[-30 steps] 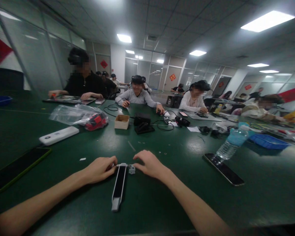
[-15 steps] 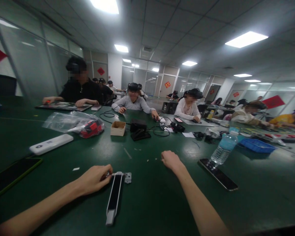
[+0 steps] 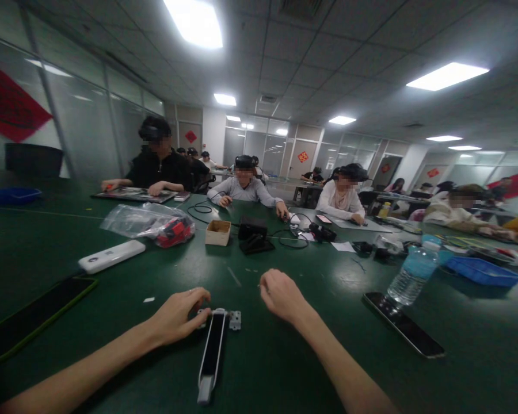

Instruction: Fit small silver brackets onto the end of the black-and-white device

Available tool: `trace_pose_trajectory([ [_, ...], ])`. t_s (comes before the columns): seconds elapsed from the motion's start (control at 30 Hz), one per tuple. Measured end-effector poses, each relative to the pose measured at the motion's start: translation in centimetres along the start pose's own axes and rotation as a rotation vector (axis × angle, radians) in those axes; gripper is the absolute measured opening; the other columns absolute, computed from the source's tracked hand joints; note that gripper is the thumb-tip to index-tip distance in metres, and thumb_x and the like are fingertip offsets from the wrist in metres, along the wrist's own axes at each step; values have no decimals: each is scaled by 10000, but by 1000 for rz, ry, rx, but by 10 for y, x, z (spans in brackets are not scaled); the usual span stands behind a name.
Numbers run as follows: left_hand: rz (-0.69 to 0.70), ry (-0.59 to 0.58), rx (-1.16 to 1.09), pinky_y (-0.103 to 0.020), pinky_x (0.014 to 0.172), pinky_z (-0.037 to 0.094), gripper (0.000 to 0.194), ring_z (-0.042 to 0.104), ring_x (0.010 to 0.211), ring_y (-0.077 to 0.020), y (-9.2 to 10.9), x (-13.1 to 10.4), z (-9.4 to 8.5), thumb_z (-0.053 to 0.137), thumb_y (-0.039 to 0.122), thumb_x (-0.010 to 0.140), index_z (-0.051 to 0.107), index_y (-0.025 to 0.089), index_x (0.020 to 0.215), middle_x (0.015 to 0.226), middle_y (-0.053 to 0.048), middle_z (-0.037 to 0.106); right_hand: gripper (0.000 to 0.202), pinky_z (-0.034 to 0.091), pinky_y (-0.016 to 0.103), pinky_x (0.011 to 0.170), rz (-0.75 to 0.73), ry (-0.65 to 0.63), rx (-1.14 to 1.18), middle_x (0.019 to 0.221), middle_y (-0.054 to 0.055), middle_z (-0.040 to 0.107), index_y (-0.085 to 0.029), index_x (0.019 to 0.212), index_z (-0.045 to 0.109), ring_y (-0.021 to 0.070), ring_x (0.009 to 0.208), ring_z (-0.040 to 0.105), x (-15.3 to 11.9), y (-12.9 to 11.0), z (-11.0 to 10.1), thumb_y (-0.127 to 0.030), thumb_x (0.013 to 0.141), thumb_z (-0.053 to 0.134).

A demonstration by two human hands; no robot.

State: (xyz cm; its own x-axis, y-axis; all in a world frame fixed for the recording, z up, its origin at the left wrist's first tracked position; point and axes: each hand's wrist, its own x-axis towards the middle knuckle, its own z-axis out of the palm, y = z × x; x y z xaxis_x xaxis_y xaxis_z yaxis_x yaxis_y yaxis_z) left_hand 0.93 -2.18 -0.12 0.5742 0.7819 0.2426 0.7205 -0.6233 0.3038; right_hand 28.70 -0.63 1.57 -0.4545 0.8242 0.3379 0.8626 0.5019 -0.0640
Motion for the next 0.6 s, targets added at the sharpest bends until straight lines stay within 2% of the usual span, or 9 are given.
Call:
trace_pose_trajectory([
  [0.1,97,106,12,-253,638,419,208,565,720,-156,2,-1,4,475,340,873,530,176,989,853,-30,598,101,402,285,677,-208,85,114,825,65,582,-147,849,548,163,742,501,1,-40,13,-146,846,447],
  [0.23,380,261,54,-248,638,420,120,564,711,-145,4,-2,10,511,275,888,542,172,943,849,-33,615,81,384,284,653,-340,131,237,811,57,574,-155,843,538,159,720,476,-4,-71,26,-163,830,458],
  [0.3,493,316,68,-239,626,415,108,570,705,-133,5,-2,12,489,253,912,552,174,948,841,-33,626,78,382,288,657,-345,147,281,806,55,569,-158,841,532,161,726,476,-5,-75,29,-159,815,458],
  [0.37,548,340,88,-233,622,411,117,578,701,-122,6,-2,12,468,235,925,565,174,945,835,-35,634,77,382,288,659,-322,157,329,797,52,564,-161,832,527,162,728,479,-6,-76,30,-152,798,458],
  [0.6,588,348,116,-231,603,396,148,591,688,-110,6,-1,11,460,224,931,581,162,872,819,-29,649,63,393,283,666,-195,116,459,789,38,551,-170,818,521,153,717,491,-9,-79,31,-162,789,466],
])
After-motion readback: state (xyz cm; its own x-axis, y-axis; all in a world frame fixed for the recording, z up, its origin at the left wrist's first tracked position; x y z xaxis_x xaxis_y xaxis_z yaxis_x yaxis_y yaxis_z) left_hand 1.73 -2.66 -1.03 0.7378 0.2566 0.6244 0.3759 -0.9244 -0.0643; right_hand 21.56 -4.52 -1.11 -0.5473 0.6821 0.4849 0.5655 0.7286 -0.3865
